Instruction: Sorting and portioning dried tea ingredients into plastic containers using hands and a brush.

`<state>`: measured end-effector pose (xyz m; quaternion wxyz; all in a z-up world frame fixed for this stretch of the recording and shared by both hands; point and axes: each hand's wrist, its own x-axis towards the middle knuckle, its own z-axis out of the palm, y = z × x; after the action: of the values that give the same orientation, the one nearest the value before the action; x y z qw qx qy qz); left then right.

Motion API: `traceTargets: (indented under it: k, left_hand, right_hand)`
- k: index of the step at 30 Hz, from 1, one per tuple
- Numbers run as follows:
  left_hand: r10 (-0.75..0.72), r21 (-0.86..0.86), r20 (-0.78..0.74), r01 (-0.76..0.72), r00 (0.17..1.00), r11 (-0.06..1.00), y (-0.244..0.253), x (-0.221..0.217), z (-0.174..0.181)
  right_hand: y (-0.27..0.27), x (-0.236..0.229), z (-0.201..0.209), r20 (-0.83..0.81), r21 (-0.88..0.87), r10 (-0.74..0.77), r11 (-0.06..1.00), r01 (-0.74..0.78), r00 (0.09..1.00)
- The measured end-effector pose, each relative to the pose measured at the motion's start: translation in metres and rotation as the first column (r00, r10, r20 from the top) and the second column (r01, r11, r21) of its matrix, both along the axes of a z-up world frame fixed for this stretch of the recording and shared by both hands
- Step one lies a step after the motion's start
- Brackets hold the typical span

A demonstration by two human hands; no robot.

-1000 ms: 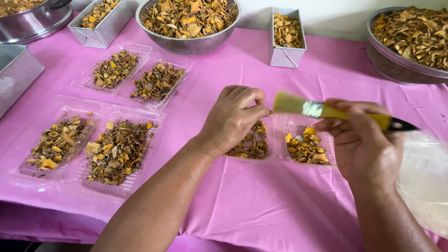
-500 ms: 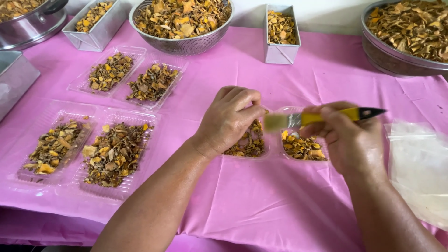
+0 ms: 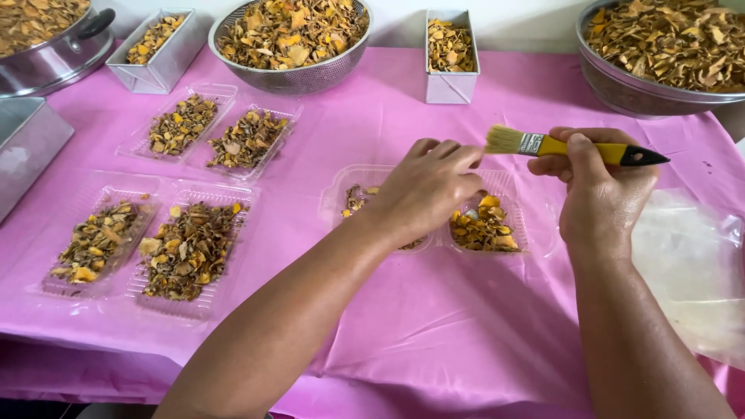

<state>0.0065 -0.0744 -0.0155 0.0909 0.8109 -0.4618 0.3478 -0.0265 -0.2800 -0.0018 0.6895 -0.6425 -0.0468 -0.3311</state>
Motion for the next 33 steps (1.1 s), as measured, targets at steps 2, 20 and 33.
traceTargets:
  k: [2,20,33]
  left_hand:
    - [0.020,0.047,-0.062,-0.017,0.998,0.999,-0.003,0.003,0.005]
    - [0.625,0.469,-0.606,-0.414,0.491,0.780,0.070,0.007,-0.023]
    - [-0.306,-0.367,-0.929,-0.632,0.209,0.683,0.075,0.001,-0.019]
  right_hand:
    - [0.000,0.000,0.001,-0.015,-0.032,-0.014,0.999,0.013,1.000]
    - [0.007,-0.006,-0.006,-0.015,-0.201,-0.018,0.979,0.015,1.000]
    - [0.042,-0.045,-0.011,0.113,-0.461,0.452,0.813,-0.356,0.885]
